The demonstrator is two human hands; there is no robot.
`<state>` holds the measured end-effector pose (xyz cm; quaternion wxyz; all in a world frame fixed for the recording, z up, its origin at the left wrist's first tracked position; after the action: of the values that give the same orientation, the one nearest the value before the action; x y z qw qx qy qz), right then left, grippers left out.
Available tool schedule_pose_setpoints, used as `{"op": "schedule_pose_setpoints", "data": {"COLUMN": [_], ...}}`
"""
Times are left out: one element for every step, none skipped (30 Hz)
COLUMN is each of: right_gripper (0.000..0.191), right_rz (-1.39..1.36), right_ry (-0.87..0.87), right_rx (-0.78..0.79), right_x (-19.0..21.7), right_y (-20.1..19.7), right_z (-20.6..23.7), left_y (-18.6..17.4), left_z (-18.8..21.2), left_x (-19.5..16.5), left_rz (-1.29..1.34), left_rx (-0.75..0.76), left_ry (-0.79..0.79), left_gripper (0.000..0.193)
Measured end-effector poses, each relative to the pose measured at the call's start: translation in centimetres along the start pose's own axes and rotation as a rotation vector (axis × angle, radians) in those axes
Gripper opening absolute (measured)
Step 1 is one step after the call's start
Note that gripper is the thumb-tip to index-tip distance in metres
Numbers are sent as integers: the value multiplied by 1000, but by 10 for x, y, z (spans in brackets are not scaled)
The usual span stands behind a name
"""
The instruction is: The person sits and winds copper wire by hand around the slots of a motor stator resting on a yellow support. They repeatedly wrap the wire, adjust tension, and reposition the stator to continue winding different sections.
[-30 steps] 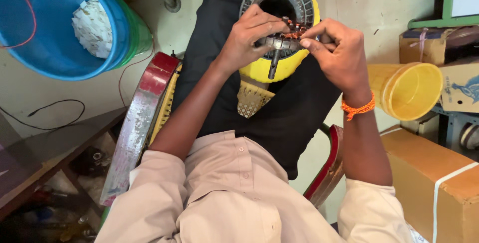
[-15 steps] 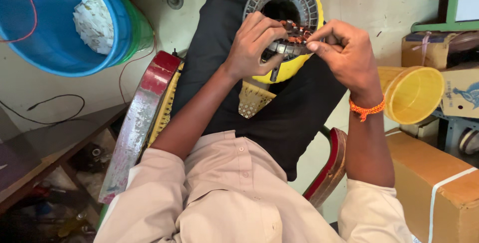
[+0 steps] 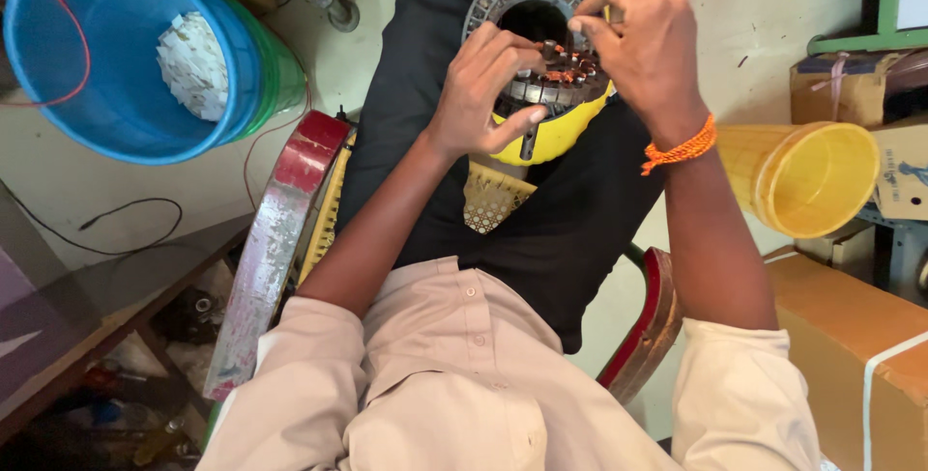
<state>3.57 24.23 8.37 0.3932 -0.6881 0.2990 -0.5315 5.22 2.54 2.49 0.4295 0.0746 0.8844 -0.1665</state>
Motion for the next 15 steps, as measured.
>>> {"op": "schedule_pose_setpoints", "data": {"right_gripper": [11,11,12,14,16,16,15,14,14,14,14,11,8,5,7], "right_rz": [-2,-4,1,5,9,10,11,14,-29,-73,-120,-162,-204,-246,-247], "right_ry": [6,11,30,50,69,78,84,87,116,145,177,200,224,247,252], "right_rx": [-2,-2,-1,4,8,-14,-37,-60,-62,-61,-60,-16,28,75,84], "right_x": [-1,-2,-2,-2,0,3,6,10,14,20,26,33,40,47,55], "right_y": [2,4,5,5,4,3,1,-1,-5,-9,-12,-15,-20,-22,-22], "right_z": [-1,-1,-1,-1,-1,0,0,0,1,3,7,12,18,25,31], "left_y": [0,2,8,13,16,18,18,17,15,13,7,0,-5,-8,-11], "left_z": [-4,-10,-15,-19,-25,-33,-38,-43,-44,-43,-40,-35,-32,-30,-28], "left_x": [-3,-5,-6,-8,-6,0,6,11,15,17,21,24,26,28,30], "left_rz": [28,69,111,154,109,64,19,140,259,377,389,399,409,423,440], "left_rx": [-24,-56,-88,-118,-20,79,177,184,192,201,205,212,219,221,223], "left_ry": [-30,-195,-363,-534,-630,-720,-806,-746,-684,-622,-584,-548,-513,-518,-524], "left_gripper": [37,34,32,30,30,32,34,26,18,11,12,13,14,15,15]}}
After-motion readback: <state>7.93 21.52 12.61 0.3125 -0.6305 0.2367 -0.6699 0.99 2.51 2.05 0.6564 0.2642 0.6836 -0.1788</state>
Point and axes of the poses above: each hand's wrist, its own z-axis away from the middle knuckle, its own y-axis out of the palm, x = y × z, the point moved 1 cm from there along -z, towards the middle knuckle, and after that the axes turned 7 degrees about z, right-handed, at the moved point
